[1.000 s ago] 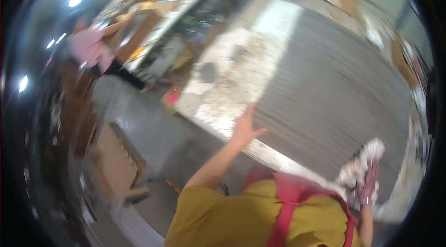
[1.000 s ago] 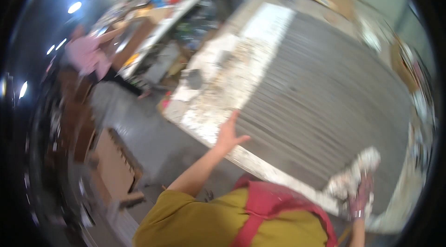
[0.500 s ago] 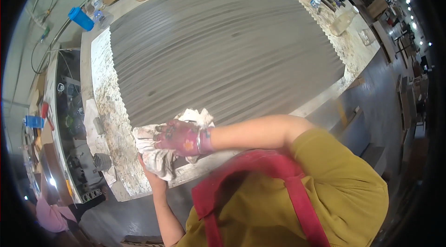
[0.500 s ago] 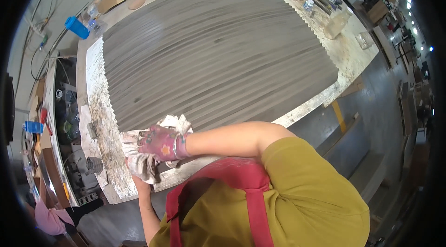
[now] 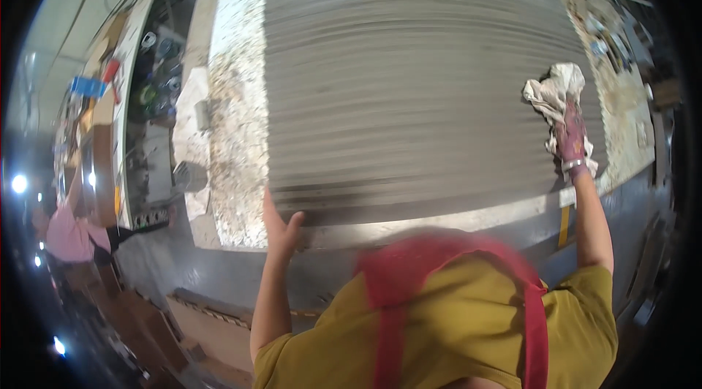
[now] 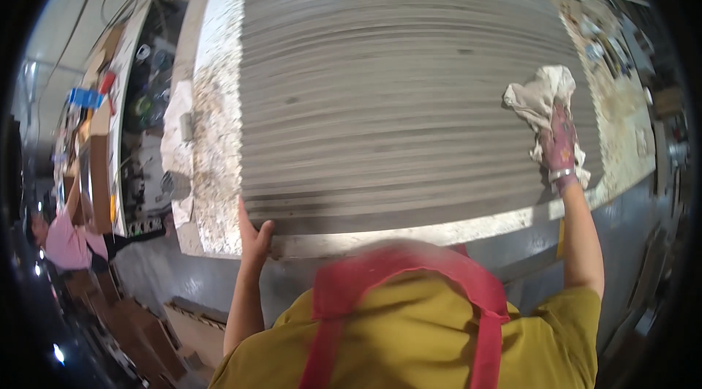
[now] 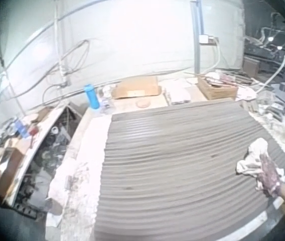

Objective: The person cleans a corrugated wooden panel by rubbing the grooves with a small block and then wiping the surface with a cloth.

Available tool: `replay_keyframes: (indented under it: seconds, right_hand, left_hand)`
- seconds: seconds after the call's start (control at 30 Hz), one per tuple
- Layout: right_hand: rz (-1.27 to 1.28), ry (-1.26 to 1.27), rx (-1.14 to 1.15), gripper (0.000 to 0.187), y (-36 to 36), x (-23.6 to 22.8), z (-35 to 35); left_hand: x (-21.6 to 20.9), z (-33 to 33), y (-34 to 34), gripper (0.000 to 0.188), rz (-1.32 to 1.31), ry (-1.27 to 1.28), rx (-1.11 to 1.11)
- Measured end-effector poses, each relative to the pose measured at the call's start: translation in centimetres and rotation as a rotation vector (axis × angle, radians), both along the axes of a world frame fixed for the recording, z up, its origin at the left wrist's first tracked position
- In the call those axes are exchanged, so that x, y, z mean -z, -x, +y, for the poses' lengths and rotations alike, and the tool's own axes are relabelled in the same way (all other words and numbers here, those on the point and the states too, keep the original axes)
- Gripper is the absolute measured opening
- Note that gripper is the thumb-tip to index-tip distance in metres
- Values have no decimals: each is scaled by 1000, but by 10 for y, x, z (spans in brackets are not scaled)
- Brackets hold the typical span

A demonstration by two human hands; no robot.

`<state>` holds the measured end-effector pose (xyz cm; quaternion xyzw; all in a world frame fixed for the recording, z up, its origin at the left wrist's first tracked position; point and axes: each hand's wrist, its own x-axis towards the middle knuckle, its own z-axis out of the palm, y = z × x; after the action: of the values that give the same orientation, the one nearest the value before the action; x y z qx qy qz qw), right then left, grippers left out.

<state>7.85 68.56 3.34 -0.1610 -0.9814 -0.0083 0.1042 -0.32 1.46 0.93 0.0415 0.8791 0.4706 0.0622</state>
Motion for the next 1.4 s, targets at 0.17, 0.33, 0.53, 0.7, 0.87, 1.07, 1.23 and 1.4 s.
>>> replay_keyframes:
  seconds: [0.17, 0.33, 0.53, 0.7, 0.87, 1.07, 1.23, 1.4]
  right_hand:
    - [-119, 73, -440, 65, 51, -20, -144]
    - [-302, 237, -768, 70, 139, -55, -314]
    - [-58, 292, -1057, 69, 220, -35, -457]
    - [-306, 1217, -721, 38, 250, -65, -473]
    - [-76, 2124, -596, 41, 193, -101, -309]
    - [332, 1594, -264, 40, 91, -105, -96]
    - [-16, 101, -218, 53, 40, -21, -74]
    - [-64, 260, -568, 63, 104, -30, -191]
  left_hand:
    - [8, 1, -6, 90, -27, 26, -17]
    - [2, -1, -14, 100, -16, 160, -111]
    - [-6, 8, 0, 97, 28, 148, 1]
    - [-20, 15, 4, 85, -176, -50, -27]
    - [-25, 17, 16, 84, -32, -311, -47]
    - [-41, 24, 78, 78, -117, -344, -61]
    - [-43, 38, 112, 76, -260, -73, 56]
    - [-46, 46, 105, 73, -227, -151, -2]
